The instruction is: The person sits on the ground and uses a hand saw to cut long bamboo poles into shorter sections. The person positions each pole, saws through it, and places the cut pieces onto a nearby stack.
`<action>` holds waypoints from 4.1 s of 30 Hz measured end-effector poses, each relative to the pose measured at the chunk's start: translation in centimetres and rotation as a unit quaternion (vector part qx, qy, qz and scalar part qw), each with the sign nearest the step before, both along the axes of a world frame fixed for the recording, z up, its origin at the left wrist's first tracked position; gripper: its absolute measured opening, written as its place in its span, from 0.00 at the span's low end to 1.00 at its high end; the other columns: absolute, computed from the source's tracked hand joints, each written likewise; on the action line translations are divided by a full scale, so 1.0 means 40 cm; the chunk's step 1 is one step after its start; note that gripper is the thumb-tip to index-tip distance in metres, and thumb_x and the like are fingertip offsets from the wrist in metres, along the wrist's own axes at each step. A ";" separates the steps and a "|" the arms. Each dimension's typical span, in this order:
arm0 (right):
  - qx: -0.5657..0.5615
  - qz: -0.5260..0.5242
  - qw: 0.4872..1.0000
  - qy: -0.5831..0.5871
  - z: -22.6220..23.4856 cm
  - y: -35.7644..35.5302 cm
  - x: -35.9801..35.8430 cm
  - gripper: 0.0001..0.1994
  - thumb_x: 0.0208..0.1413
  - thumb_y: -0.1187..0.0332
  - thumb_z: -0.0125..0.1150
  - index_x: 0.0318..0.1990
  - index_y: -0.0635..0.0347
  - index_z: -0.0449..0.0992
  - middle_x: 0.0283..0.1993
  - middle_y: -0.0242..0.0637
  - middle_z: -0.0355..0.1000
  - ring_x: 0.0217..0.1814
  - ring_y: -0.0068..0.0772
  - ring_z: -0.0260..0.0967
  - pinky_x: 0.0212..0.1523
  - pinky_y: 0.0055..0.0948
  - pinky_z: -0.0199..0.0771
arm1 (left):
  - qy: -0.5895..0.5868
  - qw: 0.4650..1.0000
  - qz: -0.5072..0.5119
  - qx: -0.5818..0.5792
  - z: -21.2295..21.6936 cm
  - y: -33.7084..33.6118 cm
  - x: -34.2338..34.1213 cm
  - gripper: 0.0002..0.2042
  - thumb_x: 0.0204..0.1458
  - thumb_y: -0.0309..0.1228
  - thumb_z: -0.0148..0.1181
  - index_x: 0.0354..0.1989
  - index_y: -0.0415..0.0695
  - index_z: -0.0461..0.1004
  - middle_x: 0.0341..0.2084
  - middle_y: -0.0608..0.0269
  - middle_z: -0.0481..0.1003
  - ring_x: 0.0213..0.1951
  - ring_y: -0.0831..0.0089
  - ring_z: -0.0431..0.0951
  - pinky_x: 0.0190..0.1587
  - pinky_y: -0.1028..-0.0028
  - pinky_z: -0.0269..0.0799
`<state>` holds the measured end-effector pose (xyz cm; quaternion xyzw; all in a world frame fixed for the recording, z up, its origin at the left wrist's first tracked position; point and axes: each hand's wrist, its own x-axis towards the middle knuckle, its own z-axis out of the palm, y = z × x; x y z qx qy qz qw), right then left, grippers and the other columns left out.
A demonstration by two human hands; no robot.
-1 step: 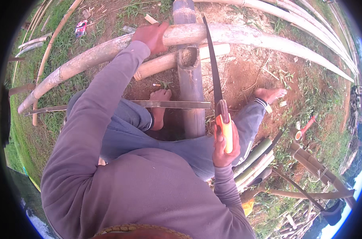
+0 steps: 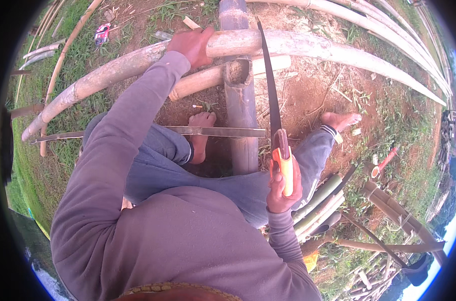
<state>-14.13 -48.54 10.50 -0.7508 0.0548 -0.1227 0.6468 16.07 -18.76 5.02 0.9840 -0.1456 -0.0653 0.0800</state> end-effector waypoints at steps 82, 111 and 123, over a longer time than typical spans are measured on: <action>-0.150 -0.105 0.983 0.012 -0.128 0.060 0.478 0.18 0.64 0.53 0.71 0.40 0.61 0.80 0.29 0.54 0.80 0.34 0.65 0.81 0.36 0.52 0.82 | 0.040 0.995 0.004 0.090 0.059 -0.105 0.047 0.46 0.39 0.54 0.79 0.69 0.48 0.69 0.50 0.46 0.84 0.52 0.46 0.85 0.56 0.53 0.80; -0.174 -0.086 0.981 -0.004 -0.181 0.034 0.184 0.13 0.61 0.63 0.75 0.44 0.63 0.80 0.31 0.49 0.80 0.31 0.57 0.82 0.32 0.46 0.82 | 0.026 0.996 0.015 0.084 0.041 -0.067 0.023 0.49 0.39 0.52 0.79 0.72 0.49 0.66 0.52 0.44 0.84 0.53 0.45 0.85 0.57 0.53 0.80; -0.153 -0.089 0.984 -0.030 -0.100 0.014 -0.033 0.08 0.61 0.71 0.71 0.44 0.65 0.81 0.30 0.43 0.77 0.27 0.46 0.80 0.31 0.40 0.77 | 0.022 0.996 0.012 0.080 0.021 -0.045 0.030 0.50 0.39 0.53 0.79 0.73 0.48 0.65 0.52 0.44 0.84 0.53 0.47 0.85 0.56 0.53 0.81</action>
